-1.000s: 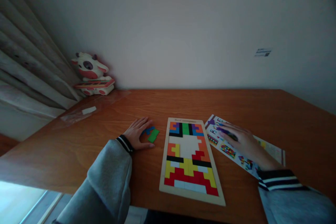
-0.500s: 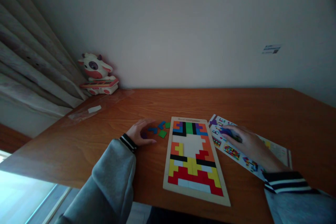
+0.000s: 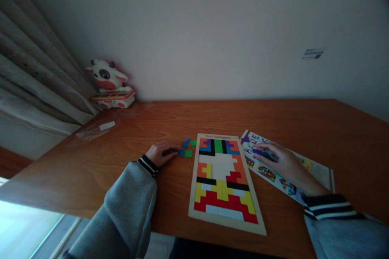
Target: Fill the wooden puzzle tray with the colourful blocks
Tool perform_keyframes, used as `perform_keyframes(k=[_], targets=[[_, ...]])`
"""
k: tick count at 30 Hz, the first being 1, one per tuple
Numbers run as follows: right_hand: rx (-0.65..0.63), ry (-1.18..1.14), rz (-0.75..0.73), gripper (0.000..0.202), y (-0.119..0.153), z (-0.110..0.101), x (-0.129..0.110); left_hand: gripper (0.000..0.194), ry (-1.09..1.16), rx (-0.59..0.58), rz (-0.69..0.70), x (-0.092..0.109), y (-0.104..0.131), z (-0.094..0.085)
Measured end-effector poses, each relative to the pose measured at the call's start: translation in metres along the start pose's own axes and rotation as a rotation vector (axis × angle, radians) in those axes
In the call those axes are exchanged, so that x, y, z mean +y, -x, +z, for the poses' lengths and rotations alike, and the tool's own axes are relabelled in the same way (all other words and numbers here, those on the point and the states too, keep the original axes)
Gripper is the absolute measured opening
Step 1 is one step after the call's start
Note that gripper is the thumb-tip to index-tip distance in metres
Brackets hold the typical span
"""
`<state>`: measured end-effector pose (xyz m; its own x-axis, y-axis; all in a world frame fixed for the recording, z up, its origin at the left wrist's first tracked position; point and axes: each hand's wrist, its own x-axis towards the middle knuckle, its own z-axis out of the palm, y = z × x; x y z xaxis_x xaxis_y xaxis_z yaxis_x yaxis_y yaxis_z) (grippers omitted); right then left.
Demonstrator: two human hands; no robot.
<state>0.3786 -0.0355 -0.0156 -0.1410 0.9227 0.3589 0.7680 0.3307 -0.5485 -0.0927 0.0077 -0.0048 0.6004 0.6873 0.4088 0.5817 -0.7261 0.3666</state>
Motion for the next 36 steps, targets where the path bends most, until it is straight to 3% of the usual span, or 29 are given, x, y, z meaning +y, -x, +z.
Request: perform_keyframes(k=[6, 13, 19, 23, 26, 29, 33, 36], targets=[[-0.016, 0.045, 0.077, 0.046, 0.006, -0.014, 0.005, 0.024, 0.025, 0.030, -0.030, -0.007, 0.005, 0.003], [-0.076, -0.008, 0.131, 0.043, 0.008, -0.009, 0.016, 0.035, 0.246, 0.030, -0.196, -0.004, 0.006, 0.007], [-0.092, -0.047, 0.164, 0.039, 0.008, -0.010, 0.009, 0.030, 0.213, 0.081, -0.204, 0.000, 0.003, 0.010], [0.001, -0.019, 0.125, 0.038, 0.005, -0.011, 0.003, 0.031, 0.172, 0.217, -0.200, 0.012, -0.009, 0.013], [0.067, 0.038, 0.136, 0.040, 0.003, -0.012, 0.002, 0.037, 0.270, 0.300, -0.235, 0.026, -0.021, 0.024], [0.127, 0.048, 0.197, 0.041, 0.003, -0.012, 0.000, 0.046, 0.400, 0.327, -0.255, 0.041, -0.034, 0.039], [0.195, -0.017, 0.283, 0.044, 0.003, -0.011, -0.002, 0.035, 0.410, 0.283, -0.220, 0.054, -0.047, 0.053], [0.182, -0.090, 0.266, 0.043, -0.005, -0.007, -0.008, 0.033, 0.365, 0.271, -0.178, 0.055, -0.053, 0.057]])
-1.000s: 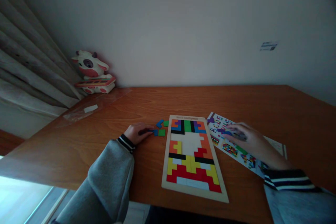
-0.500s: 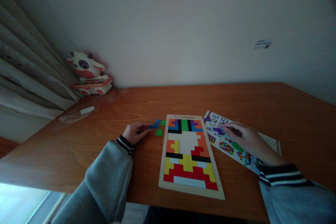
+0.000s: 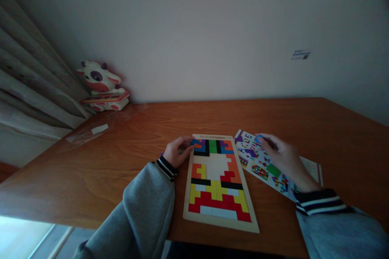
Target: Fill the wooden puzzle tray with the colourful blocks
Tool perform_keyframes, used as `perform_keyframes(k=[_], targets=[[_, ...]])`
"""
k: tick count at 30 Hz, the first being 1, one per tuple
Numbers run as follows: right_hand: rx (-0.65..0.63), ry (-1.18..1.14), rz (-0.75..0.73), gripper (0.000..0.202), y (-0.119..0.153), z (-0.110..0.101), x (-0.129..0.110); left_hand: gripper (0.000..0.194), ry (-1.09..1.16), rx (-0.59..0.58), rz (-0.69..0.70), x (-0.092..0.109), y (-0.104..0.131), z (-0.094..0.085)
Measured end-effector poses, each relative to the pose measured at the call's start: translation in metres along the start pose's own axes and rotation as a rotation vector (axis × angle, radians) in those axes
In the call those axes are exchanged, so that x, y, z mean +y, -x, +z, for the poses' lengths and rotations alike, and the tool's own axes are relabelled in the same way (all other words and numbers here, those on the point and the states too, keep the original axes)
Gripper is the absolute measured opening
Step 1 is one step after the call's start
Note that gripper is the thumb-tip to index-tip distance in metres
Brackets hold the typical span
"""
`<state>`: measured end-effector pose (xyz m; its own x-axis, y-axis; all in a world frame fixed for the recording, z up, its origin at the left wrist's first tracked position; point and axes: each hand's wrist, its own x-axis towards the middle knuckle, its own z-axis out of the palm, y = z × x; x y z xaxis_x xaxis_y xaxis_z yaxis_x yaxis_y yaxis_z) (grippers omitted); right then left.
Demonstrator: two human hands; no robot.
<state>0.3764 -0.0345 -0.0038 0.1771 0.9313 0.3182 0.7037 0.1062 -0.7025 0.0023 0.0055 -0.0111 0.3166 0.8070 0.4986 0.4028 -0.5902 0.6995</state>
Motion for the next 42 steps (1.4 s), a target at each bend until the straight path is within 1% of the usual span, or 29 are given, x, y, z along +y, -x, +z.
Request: perform_keyframes(k=[2, 5, 7, 9, 11, 13, 17, 19, 23, 25, 27, 29, 31, 33, 39, 42], targets=[[-0.039, -0.070, -0.027, 0.042, -0.006, 0.007, -0.010, 0.032, -0.030, -0.001, 0.023, -0.001, -0.004, 0.002], [-0.100, -0.213, -0.046, 0.044, -0.014, 0.020, -0.032, 0.031, -0.074, 0.000, 0.060, -0.003, -0.010, 0.004], [-0.190, -0.310, -0.058, 0.040, -0.016, 0.029, -0.047, 0.030, -0.103, -0.008, 0.081, -0.003, -0.012, 0.005], [-0.247, -0.352, -0.083, 0.038, -0.014, 0.038, -0.056, 0.029, -0.126, -0.022, 0.101, -0.003, -0.013, 0.004], [-0.258, -0.348, -0.098, 0.036, -0.009, 0.044, -0.059, 0.029, -0.149, -0.038, 0.129, -0.003, -0.012, 0.003], [-0.271, -0.342, -0.103, 0.034, -0.004, 0.048, -0.057, 0.028, -0.177, -0.061, 0.167, -0.002, -0.010, 0.002], [-0.343, -0.371, -0.115, 0.034, 0.007, 0.051, -0.053, 0.025, -0.221, -0.099, 0.251, 0.000, -0.009, 0.002], [-0.354, -0.340, -0.141, 0.033, 0.010, 0.051, -0.056, 0.024, -0.242, -0.121, 0.286, 0.002, -0.008, 0.002], [-0.412, -0.223, -0.193, 0.023, 0.014, 0.052, -0.067, 0.023, -0.269, -0.147, 0.309, 0.003, -0.008, 0.002], [-0.421, -0.153, -0.269, 0.019, 0.015, 0.054, -0.069, 0.024, -0.269, -0.152, 0.301, 0.003, -0.008, 0.001], [-0.380, -0.059, -0.366, 0.018, 0.015, 0.056, -0.066, 0.024, -0.268, -0.163, 0.297, 0.001, -0.007, 0.001], [-0.315, 0.039, -0.427, 0.022, 0.015, 0.059, -0.060, 0.024, -0.275, -0.172, 0.295, 0.000, -0.007, 0.002], [-0.253, 0.121, -0.440, 0.029, 0.016, 0.062, -0.055, 0.024, -0.286, -0.173, 0.293, -0.001, -0.007, 0.002], [-0.224, 0.170, -0.440, 0.031, 0.017, 0.063, -0.053, 0.024, -0.294, -0.175, 0.292, -0.002, -0.007, 0.002], [-0.288, 0.206, -0.479, 0.017, 0.018, 0.060, -0.058, 0.026, -0.285, -0.195, 0.279, 0.000, -0.007, 0.001], [-0.310, 0.206, -0.488, 0.023, 0.018, 0.058, -0.058, 0.026, -0.284, -0.203, 0.275, 0.001, -0.007, 0.001]])
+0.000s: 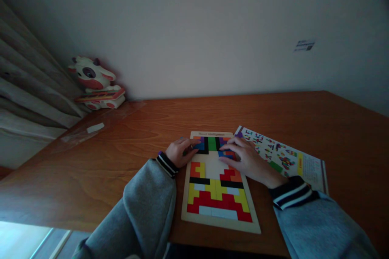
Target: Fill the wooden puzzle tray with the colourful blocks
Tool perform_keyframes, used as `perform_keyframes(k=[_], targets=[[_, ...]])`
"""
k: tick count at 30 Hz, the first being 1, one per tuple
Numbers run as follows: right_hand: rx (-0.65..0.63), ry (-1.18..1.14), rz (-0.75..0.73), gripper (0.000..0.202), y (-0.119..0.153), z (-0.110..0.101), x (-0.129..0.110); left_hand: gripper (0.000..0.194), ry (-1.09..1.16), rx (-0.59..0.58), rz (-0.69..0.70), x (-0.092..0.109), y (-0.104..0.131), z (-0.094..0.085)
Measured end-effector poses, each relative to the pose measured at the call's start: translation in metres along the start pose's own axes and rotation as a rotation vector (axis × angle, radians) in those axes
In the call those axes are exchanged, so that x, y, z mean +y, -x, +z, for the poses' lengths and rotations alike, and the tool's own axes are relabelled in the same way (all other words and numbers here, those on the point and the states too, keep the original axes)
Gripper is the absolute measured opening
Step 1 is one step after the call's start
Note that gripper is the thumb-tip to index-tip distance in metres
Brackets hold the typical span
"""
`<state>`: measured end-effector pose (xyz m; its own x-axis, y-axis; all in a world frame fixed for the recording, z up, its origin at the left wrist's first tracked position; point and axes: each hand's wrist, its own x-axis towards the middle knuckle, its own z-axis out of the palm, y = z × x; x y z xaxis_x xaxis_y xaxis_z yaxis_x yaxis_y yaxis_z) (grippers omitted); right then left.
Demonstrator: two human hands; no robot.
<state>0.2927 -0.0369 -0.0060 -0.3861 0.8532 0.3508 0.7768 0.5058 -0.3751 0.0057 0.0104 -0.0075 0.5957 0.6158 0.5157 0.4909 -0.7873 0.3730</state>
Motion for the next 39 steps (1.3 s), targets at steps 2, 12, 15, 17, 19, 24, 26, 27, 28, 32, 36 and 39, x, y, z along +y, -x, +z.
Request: perform_keyframes(k=[2, 12, 15, 17, 19, 24, 26, 27, 28, 32, 36, 39], targets=[[0.001, 0.006, -0.013, 0.026, 0.000, 0.000, 0.001, 0.026, -0.008, -0.003, -0.001, 0.000, 0.000, 0.001], [0.149, 0.008, -0.053, 0.024, -0.005, -0.004, 0.001, 0.024, -0.007, 0.006, 0.017, 0.001, -0.001, 0.000], [0.224, -0.098, 0.017, 0.028, -0.007, -0.007, 0.001, 0.024, -0.006, -0.003, 0.003, 0.003, -0.002, -0.001], [0.234, -0.236, 0.121, 0.031, -0.007, -0.008, -0.001, 0.025, -0.005, -0.012, 0.000, 0.003, -0.002, -0.002], [0.237, -0.396, 0.248, 0.033, -0.006, -0.009, -0.003, 0.025, -0.006, -0.014, 0.003, 0.003, -0.001, -0.002], [0.241, -0.741, 0.377, 0.038, -0.006, -0.008, -0.004, 0.024, -0.018, -0.015, 0.004, 0.002, -0.001, -0.001], [0.239, -0.754, 0.335, 0.037, -0.006, -0.007, -0.003, 0.024, -0.018, -0.013, 0.014, 0.002, -0.001, -0.001], [0.243, -0.730, 0.309, 0.035, -0.005, -0.006, -0.002, 0.024, -0.017, -0.011, 0.018, 0.002, -0.001, -0.001], [0.250, -0.695, 0.289, 0.032, -0.005, -0.006, -0.002, 0.024, -0.018, -0.012, 0.020, 0.002, -0.001, -0.001], [0.273, -0.467, 0.203, 0.023, -0.004, -0.010, -0.003, 0.024, -0.012, -0.014, 0.025, 0.003, -0.001, -0.001], [0.279, -0.221, -0.018, 0.018, -0.002, -0.018, -0.008, 0.024, -0.016, -0.014, 0.020, 0.002, -0.001, 0.000], [0.207, -0.082, -0.172, 0.020, 0.003, -0.021, -0.012, 0.024, -0.008, -0.002, 0.028, 0.002, 0.000, 0.000]])
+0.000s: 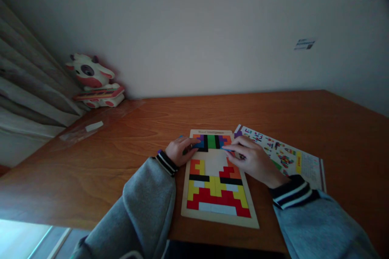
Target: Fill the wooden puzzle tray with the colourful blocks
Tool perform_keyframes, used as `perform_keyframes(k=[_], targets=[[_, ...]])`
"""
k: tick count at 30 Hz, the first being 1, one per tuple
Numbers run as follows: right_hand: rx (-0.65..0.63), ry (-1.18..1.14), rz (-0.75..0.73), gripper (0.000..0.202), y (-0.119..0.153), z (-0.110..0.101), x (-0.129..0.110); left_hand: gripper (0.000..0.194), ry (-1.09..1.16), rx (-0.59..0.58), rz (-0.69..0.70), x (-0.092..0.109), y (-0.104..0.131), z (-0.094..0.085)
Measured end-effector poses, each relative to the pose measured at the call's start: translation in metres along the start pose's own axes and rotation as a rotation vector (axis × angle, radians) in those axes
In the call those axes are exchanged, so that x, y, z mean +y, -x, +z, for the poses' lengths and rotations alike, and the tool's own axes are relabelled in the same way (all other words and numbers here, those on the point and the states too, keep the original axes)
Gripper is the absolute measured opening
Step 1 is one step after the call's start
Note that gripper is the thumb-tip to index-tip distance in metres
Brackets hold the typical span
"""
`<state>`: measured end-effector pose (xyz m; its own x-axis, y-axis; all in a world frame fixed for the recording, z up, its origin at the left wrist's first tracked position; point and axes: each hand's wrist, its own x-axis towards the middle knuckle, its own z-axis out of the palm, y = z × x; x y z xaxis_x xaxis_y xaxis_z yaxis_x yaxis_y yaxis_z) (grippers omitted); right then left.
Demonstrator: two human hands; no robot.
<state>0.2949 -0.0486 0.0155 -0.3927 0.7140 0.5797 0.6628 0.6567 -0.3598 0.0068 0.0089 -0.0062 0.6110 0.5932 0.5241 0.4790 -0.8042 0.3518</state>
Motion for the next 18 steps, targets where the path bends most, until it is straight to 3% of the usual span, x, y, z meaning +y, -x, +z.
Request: perform_keyframes(k=[3, 7, 18], targets=[[-0.111, 0.164, -0.100, 0.023, 0.006, 0.000, -0.006, 0.023, 0.010, -0.001, 0.012, 0.001, -0.001, -0.001], [-0.199, 0.286, -0.104, 0.025, 0.014, 0.005, -0.015, 0.024, 0.011, -0.022, 0.000, 0.002, -0.001, -0.002], [-0.214, 0.234, 0.052, 0.035, 0.036, 0.009, -0.016, 0.024, -0.014, -0.037, 0.001, 0.000, -0.001, 0.000]])
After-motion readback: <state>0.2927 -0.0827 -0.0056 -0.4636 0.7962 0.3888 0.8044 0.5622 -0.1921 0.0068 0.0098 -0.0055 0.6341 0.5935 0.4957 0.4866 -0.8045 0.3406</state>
